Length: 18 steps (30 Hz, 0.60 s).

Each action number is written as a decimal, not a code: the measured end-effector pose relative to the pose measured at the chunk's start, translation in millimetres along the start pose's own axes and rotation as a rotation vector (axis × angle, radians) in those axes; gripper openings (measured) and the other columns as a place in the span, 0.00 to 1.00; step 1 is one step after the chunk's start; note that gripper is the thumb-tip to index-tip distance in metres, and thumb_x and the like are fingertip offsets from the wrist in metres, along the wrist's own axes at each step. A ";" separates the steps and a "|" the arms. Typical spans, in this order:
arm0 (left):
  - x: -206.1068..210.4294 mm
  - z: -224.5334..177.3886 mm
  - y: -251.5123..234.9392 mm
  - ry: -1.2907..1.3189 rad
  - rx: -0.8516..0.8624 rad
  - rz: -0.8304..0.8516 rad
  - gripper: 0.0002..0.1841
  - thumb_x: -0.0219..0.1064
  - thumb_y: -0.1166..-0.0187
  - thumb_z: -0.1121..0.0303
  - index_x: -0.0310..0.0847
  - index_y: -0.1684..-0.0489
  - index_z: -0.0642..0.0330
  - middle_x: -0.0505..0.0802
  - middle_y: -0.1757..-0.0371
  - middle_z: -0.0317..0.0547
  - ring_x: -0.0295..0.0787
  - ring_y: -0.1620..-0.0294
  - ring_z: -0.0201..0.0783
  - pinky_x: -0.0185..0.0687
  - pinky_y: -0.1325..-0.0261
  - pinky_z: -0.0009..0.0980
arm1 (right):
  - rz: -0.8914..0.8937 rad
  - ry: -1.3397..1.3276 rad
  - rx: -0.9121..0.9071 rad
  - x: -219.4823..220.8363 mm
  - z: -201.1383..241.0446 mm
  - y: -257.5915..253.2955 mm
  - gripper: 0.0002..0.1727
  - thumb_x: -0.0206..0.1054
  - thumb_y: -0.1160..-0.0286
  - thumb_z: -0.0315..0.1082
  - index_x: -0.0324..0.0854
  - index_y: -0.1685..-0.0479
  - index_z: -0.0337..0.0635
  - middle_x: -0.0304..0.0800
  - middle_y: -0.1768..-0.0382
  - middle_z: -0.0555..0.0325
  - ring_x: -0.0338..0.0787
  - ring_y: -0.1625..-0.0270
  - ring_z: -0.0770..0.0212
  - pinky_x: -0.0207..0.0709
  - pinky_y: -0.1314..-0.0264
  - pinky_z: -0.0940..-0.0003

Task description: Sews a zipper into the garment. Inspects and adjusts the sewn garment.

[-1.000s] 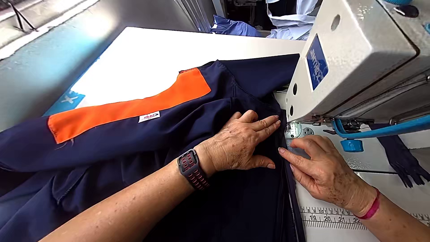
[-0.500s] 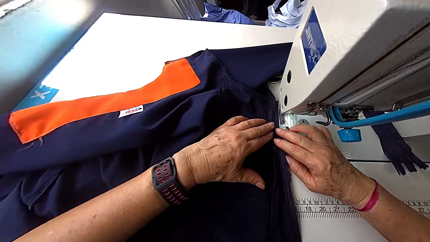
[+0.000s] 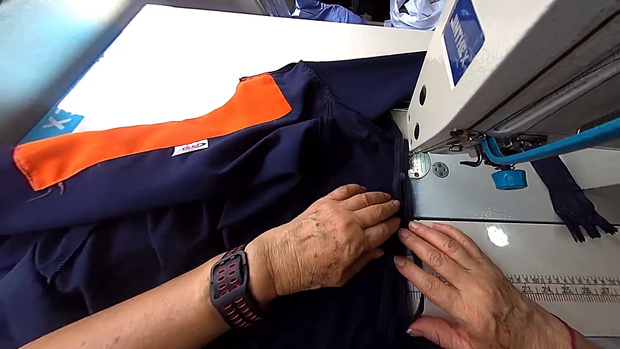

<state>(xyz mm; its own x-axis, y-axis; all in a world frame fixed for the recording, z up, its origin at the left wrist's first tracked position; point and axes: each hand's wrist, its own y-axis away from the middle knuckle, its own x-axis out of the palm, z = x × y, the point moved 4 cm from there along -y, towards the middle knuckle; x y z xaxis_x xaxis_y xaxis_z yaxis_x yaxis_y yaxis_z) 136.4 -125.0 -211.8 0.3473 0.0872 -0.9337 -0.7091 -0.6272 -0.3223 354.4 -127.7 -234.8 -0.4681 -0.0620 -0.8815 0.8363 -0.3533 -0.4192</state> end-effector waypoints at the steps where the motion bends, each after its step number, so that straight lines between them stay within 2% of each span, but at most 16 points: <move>1: 0.5 0.1 1.9 0.005 -0.018 -0.008 0.21 0.51 0.12 0.58 0.91 0.39 0.52 0.91 0.30 0.40 0.81 0.21 0.41 0.73 0.20 0.44 | -0.016 -0.010 -0.029 -2.6 -2.3 -0.5 0.28 0.49 0.10 0.59 0.84 0.34 0.51 0.86 0.26 0.52 0.77 0.18 0.53 0.63 0.14 0.56; 2: 1.2 0.9 3.6 0.015 -0.032 -0.019 0.20 0.51 0.11 0.59 0.92 0.41 0.52 0.91 0.30 0.39 0.81 0.21 0.41 0.72 0.19 0.45 | -0.021 -0.026 -0.062 -6.3 -5.4 -2.0 0.22 0.50 0.09 0.50 0.86 0.39 0.49 0.89 0.29 0.53 0.80 0.20 0.53 0.67 0.16 0.59; 4: 3.1 2.0 5.7 0.030 -0.047 -0.042 0.19 0.52 0.12 0.60 0.92 0.42 0.51 0.91 0.30 0.38 0.81 0.21 0.42 0.71 0.18 0.45 | -0.059 -0.031 -0.124 -14.1 -13.0 -8.2 0.14 0.52 0.13 0.33 0.86 0.52 0.45 0.94 0.39 0.53 0.87 0.30 0.54 0.74 0.24 0.61; 6: 4.0 1.9 6.1 0.035 -0.053 -0.057 0.19 0.53 0.12 0.60 0.93 0.43 0.52 0.92 0.30 0.39 0.81 0.21 0.42 0.71 0.18 0.46 | -0.130 0.030 -0.131 -18.1 -21.1 -13.6 0.10 0.54 0.16 0.27 0.81 0.59 0.45 0.95 0.44 0.53 0.89 0.34 0.56 0.76 0.30 0.62; 8: 3.6 1.7 5.8 0.038 -0.058 -0.056 0.19 0.53 0.12 0.60 0.92 0.44 0.53 0.92 0.30 0.39 0.80 0.20 0.42 0.70 0.17 0.46 | -0.233 0.088 -0.095 -20.4 -28.7 -20.1 0.05 0.58 0.16 0.29 0.78 0.60 0.44 0.92 0.48 0.52 0.87 0.36 0.55 0.75 0.31 0.63; 10: 3.5 1.3 5.4 0.041 -0.062 -0.059 0.18 0.54 0.13 0.60 0.93 0.46 0.53 0.92 0.31 0.39 0.81 0.21 0.42 0.70 0.18 0.46 | -0.301 0.119 -0.058 -21.0 -33.8 -29.1 0.03 0.61 0.17 0.32 0.79 0.57 0.45 0.88 0.50 0.52 0.85 0.39 0.55 0.76 0.35 0.64; 11: 3.3 1.2 4.9 0.043 -0.064 -0.063 0.18 0.54 0.13 0.60 0.93 0.47 0.53 0.92 0.32 0.39 0.81 0.22 0.42 0.71 0.19 0.46 | -0.308 0.101 -0.049 -20.0 -35.0 -32.4 0.05 0.63 0.17 0.34 0.83 0.55 0.46 0.87 0.50 0.52 0.84 0.40 0.55 0.75 0.36 0.64; 13: 1.7 3.3 1.7 0.033 -0.057 -0.072 0.16 0.55 0.13 0.60 0.91 0.48 0.52 0.94 0.35 0.39 0.83 0.23 0.41 0.73 0.21 0.45 | -0.290 0.065 -0.061 -15.8 -35.4 -37.4 0.09 0.65 0.18 0.38 0.91 0.57 0.49 0.88 0.51 0.53 0.83 0.41 0.55 0.74 0.36 0.63; 15: -0.7 5.2 -2.4 0.021 -0.039 -0.076 0.16 0.55 0.13 0.60 0.91 0.46 0.51 0.95 0.37 0.38 0.85 0.26 0.40 0.76 0.25 0.43 | -0.235 0.049 -0.109 -9.5 -33.9 -38.0 0.11 0.63 0.18 0.38 0.93 0.57 0.51 0.90 0.49 0.54 0.83 0.40 0.55 0.73 0.35 0.61; 18: -5.0 7.1 -8.4 0.000 0.009 -0.070 0.15 0.57 0.14 0.64 0.95 0.53 0.50 0.97 0.42 0.38 0.89 0.31 0.40 0.80 0.30 0.41 | -0.149 -0.002 -0.185 -5.3 -33.1 -33.5 0.18 0.54 0.18 0.36 0.91 0.45 0.52 0.91 0.39 0.58 0.80 0.30 0.55 0.64 0.27 0.58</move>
<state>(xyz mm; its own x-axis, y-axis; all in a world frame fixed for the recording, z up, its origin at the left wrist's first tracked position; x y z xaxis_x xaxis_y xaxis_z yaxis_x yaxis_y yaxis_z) 136.3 -114.7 -205.5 0.3963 0.1307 -0.9087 -0.6882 -0.6128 -0.3883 338.3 -84.6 -223.2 -0.5906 -0.0243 -0.8066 0.7961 -0.1814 -0.5774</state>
